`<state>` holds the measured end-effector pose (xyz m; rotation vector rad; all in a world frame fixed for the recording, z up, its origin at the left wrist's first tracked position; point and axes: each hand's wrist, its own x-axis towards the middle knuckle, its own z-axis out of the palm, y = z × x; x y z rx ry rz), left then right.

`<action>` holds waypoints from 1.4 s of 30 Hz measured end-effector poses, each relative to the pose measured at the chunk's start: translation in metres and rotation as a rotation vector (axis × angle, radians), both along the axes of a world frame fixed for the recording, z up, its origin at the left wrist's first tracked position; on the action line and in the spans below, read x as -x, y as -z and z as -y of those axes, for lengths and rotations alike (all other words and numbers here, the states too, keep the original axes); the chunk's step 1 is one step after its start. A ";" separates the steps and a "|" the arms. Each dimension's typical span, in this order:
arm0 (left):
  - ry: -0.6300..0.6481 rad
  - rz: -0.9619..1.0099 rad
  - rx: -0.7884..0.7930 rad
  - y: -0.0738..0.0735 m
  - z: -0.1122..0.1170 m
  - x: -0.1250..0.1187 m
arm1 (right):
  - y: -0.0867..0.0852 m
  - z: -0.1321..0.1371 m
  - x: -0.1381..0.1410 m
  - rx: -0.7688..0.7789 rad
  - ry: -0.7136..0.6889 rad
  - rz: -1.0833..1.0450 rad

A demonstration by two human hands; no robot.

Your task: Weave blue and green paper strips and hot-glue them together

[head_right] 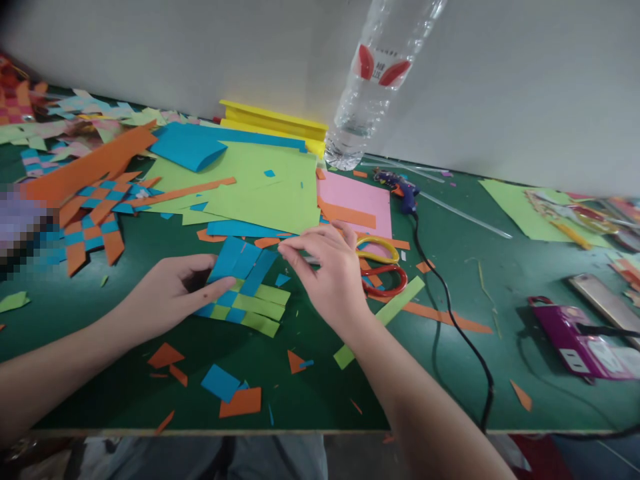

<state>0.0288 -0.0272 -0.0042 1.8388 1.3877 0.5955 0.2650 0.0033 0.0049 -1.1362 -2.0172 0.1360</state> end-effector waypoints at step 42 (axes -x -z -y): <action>-0.040 0.029 0.003 -0.002 0.000 0.001 | 0.010 -0.012 -0.010 0.248 0.049 -0.047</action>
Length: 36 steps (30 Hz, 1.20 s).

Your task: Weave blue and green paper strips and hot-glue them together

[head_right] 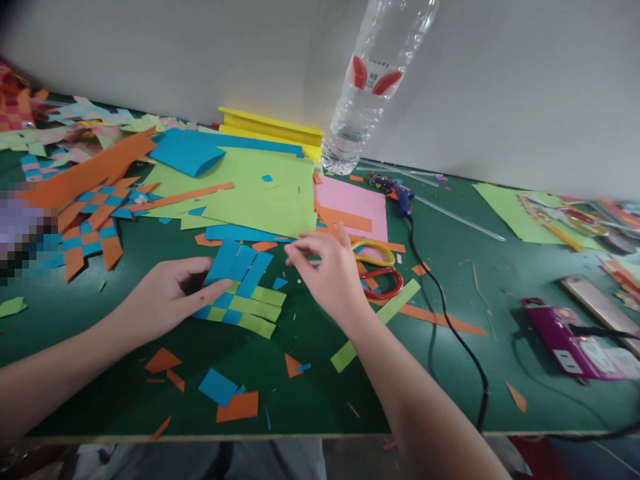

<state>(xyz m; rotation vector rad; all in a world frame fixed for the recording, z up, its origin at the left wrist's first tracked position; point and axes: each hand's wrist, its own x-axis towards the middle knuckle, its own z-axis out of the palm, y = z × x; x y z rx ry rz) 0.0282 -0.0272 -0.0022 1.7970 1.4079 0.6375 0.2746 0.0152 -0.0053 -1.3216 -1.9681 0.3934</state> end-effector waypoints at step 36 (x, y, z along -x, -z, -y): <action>-0.004 0.000 0.048 0.003 0.000 0.001 | -0.007 0.015 0.008 0.212 -0.039 -0.238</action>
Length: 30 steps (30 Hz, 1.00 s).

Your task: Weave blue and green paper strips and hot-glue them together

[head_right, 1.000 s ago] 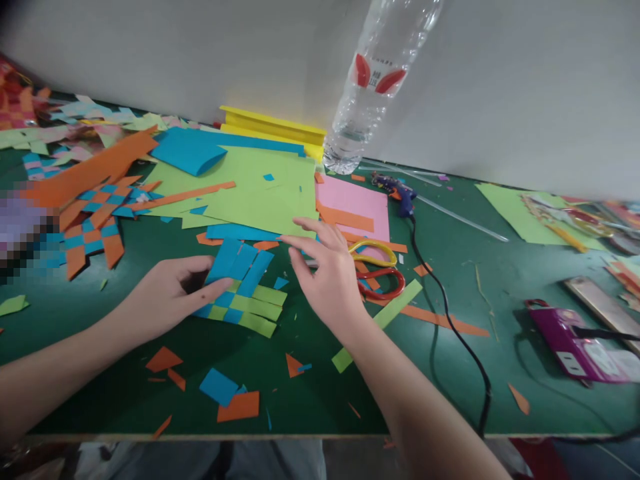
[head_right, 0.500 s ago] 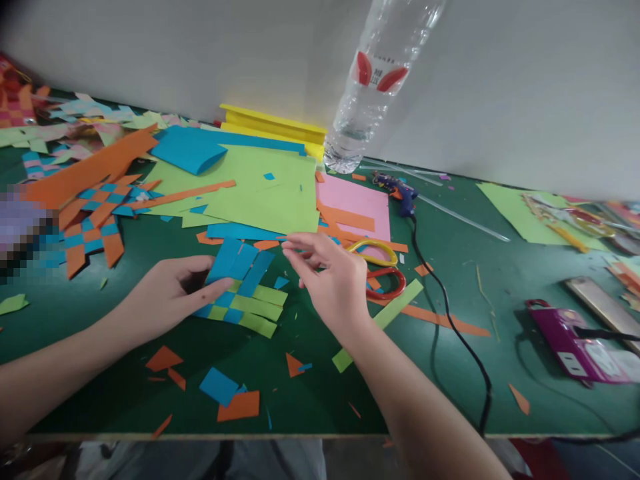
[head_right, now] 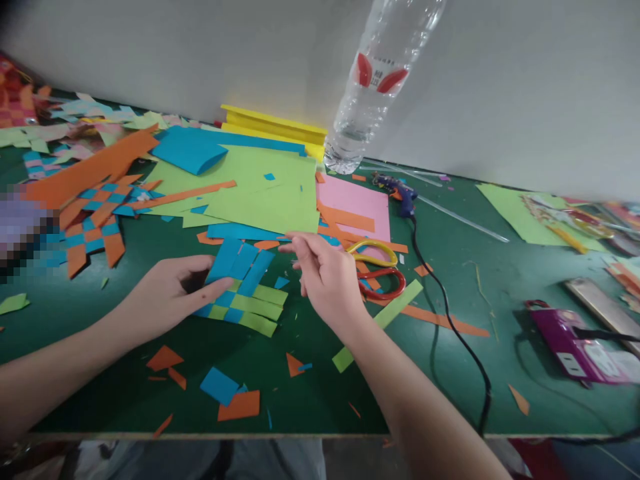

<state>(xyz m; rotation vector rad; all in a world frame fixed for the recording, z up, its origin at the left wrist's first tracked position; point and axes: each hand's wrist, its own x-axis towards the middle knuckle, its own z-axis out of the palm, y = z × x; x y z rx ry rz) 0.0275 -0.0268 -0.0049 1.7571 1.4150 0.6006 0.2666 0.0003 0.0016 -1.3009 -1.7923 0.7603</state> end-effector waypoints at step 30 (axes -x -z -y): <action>0.011 0.009 -0.011 -0.003 0.001 -0.001 | 0.002 -0.009 0.000 -0.066 0.049 -0.055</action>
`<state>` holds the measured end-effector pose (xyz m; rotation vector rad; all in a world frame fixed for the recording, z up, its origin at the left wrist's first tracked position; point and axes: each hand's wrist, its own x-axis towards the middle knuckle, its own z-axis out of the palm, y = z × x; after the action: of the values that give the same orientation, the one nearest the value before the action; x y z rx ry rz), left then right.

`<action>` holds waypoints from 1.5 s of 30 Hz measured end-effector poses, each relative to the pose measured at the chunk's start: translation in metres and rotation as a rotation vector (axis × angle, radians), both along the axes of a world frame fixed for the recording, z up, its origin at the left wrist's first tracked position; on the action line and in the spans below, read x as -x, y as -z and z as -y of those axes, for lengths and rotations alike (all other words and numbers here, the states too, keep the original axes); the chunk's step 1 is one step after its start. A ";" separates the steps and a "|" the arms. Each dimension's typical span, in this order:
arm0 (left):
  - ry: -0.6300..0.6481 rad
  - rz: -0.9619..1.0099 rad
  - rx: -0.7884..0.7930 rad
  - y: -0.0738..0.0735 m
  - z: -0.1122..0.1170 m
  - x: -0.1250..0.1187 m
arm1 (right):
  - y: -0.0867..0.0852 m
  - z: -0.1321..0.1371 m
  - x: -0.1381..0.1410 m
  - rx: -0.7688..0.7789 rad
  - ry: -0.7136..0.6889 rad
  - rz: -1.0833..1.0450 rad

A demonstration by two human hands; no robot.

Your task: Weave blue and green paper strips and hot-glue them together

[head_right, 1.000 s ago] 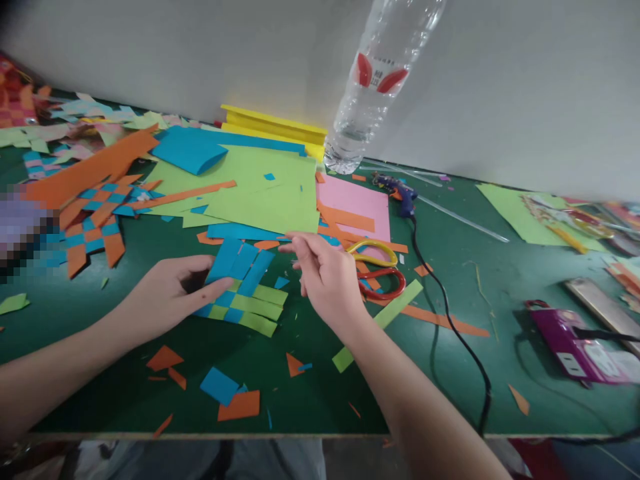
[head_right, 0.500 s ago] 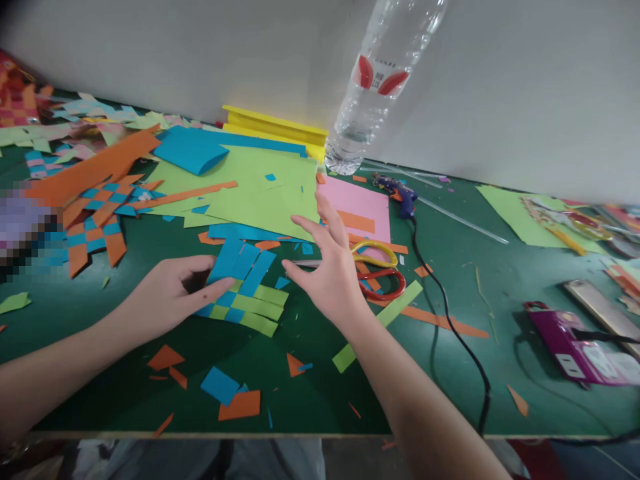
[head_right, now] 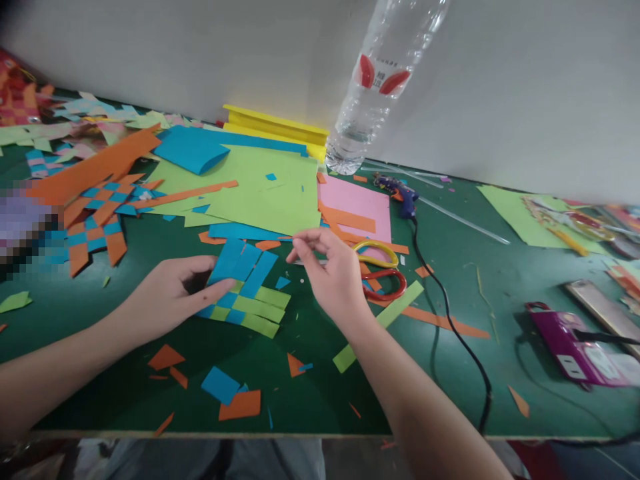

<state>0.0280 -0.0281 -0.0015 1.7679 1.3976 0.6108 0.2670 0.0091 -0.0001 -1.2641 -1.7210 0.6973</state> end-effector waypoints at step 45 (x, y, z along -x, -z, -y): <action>0.064 0.214 -0.040 -0.009 0.001 -0.004 | -0.012 0.030 0.022 -0.389 -0.267 0.029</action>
<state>0.0323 -0.0292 0.0074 1.7159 1.1861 0.7740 0.2448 -0.0205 0.0116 -0.7895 -1.9563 0.4621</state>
